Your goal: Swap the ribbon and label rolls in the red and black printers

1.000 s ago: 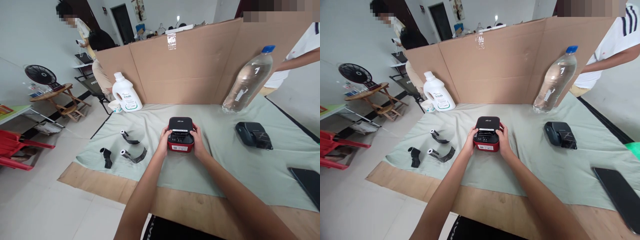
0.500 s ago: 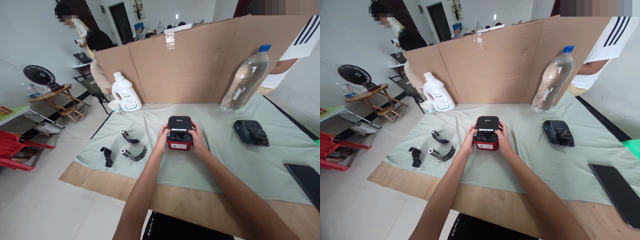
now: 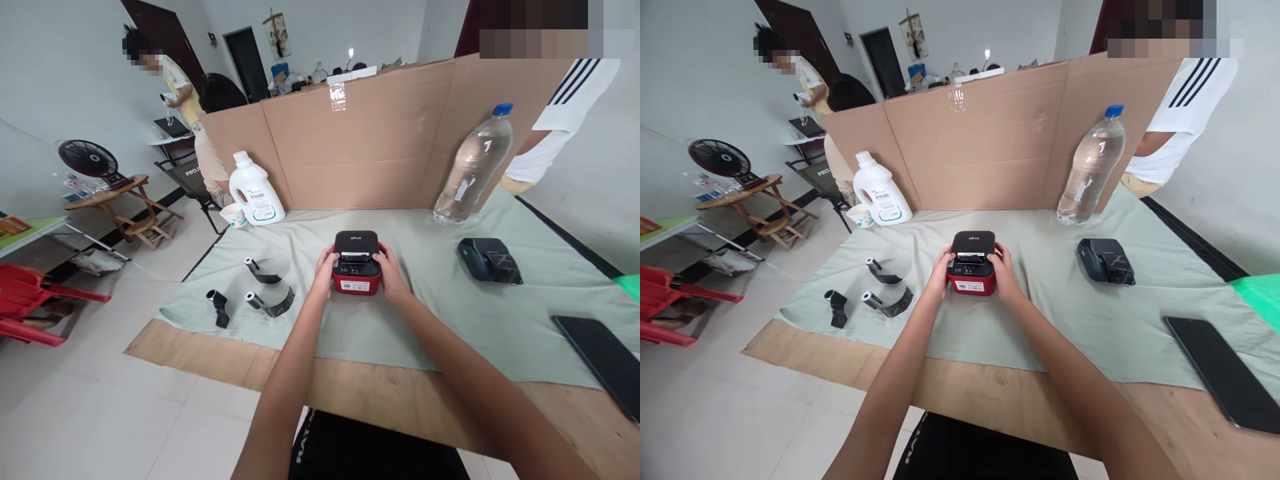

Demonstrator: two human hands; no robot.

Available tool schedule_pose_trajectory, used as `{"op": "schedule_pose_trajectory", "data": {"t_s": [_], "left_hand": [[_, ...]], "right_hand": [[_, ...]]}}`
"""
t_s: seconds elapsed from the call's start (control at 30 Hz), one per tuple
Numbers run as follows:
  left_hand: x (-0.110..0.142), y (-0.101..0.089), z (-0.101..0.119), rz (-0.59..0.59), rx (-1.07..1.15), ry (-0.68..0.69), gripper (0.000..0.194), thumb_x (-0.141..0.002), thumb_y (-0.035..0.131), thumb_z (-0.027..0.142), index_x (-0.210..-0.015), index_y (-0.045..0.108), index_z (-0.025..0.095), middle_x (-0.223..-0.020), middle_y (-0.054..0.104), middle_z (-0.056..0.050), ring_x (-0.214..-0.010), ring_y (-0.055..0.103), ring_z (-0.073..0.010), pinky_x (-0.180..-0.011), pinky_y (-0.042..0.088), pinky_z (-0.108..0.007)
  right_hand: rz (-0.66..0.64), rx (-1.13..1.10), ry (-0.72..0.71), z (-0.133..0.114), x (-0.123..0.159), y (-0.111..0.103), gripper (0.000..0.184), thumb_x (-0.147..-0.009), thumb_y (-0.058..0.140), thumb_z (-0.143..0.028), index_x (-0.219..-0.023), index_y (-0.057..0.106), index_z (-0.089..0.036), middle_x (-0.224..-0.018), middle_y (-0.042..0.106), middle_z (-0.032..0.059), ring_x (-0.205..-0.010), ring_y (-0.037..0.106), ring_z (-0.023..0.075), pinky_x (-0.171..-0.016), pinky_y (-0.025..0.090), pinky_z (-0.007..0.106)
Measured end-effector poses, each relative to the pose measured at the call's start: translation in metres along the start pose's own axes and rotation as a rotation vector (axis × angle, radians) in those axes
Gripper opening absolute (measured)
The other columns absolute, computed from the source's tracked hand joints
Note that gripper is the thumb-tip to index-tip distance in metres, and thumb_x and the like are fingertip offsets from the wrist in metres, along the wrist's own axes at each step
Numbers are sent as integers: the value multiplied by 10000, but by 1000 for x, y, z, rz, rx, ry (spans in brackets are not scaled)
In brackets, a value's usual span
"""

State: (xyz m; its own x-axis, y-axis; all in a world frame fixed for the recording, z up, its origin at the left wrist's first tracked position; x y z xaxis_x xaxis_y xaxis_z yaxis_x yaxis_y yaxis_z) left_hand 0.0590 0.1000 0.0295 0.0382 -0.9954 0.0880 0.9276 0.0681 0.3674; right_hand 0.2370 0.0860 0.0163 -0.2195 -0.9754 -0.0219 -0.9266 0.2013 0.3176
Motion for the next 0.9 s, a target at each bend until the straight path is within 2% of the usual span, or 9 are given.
{"op": "schedule_pose_trajectory", "data": {"t_s": [0.2,0.4,0.53,0.63,0.73,0.83,0.9], "left_hand": [[-1,-2,-1,-7,-5,-6,461,-722,686,319,-1175,688,234,-1252,715,-40,-1160,646,-236,-989,485,-331],[-1,-1,4,-21,-6,-40,509,-690,675,229,-1199,656,257,-1277,711,-44,-1112,668,-239,-933,520,-332],[2,-1,3,-23,-16,14,475,-749,678,260,-1223,655,265,-1347,678,-46,-1269,606,-260,-1055,474,-369],[8,-1,4,-6,-66,135,420,-807,677,309,-1223,674,260,-1440,615,-46,-1396,510,-264,-1155,398,-390],[20,6,9,-67,-190,304,255,-902,624,411,-1022,763,234,-1566,490,-29,-1495,391,-266,-1224,310,-375],[28,12,11,-116,-278,390,353,-949,574,438,-739,742,209,-1588,459,-32,-1496,389,-290,-1239,283,-407],[30,14,10,-108,-315,417,295,-916,626,375,-684,693,206,-1584,463,-39,-1499,383,-296,-1243,269,-424]], "right_hand": [[0,-4,24,5,-8,-6,498,-751,662,-371,-1243,617,-307,-1282,679,16,-1179,641,258,-981,557,436],[8,15,14,-5,-8,-4,541,-686,639,-260,-1226,637,-293,-1369,635,26,-1246,593,264,-1033,521,446],[-6,28,-14,-9,-2,-3,517,-728,654,-289,-1245,631,-290,-1382,630,31,-1273,578,260,-1075,492,453],[-12,51,-11,-5,-2,-7,485,-758,664,-329,-1241,632,-293,-1354,650,32,-1261,593,267,-1071,497,465],[5,63,4,5,-3,-10,440,-787,676,-400,-1211,646,-286,-1324,669,38,-1260,601,277,-1075,497,474],[16,92,-65,11,0,-11,437,-839,644,-476,-1227,647,-276,-1353,658,46,-1296,583,272,-1124,457,476],[11,131,-159,12,7,-10,476,-886,591,-515,-1287,629,-262,-1401,633,64,-1327,562,267,-1165,415,480]]}}
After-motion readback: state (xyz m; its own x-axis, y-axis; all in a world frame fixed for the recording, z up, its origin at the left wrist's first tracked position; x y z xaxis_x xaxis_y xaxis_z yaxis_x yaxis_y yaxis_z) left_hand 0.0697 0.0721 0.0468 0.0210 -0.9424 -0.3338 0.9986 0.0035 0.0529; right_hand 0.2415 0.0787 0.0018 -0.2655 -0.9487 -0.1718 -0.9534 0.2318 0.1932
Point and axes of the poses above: each hand's wrist, its own x-axis away from the middle knuckle, its own y-axis out of the palm, z = x × y, the point moved 4 cm from there along -x, towards the middle knuckle
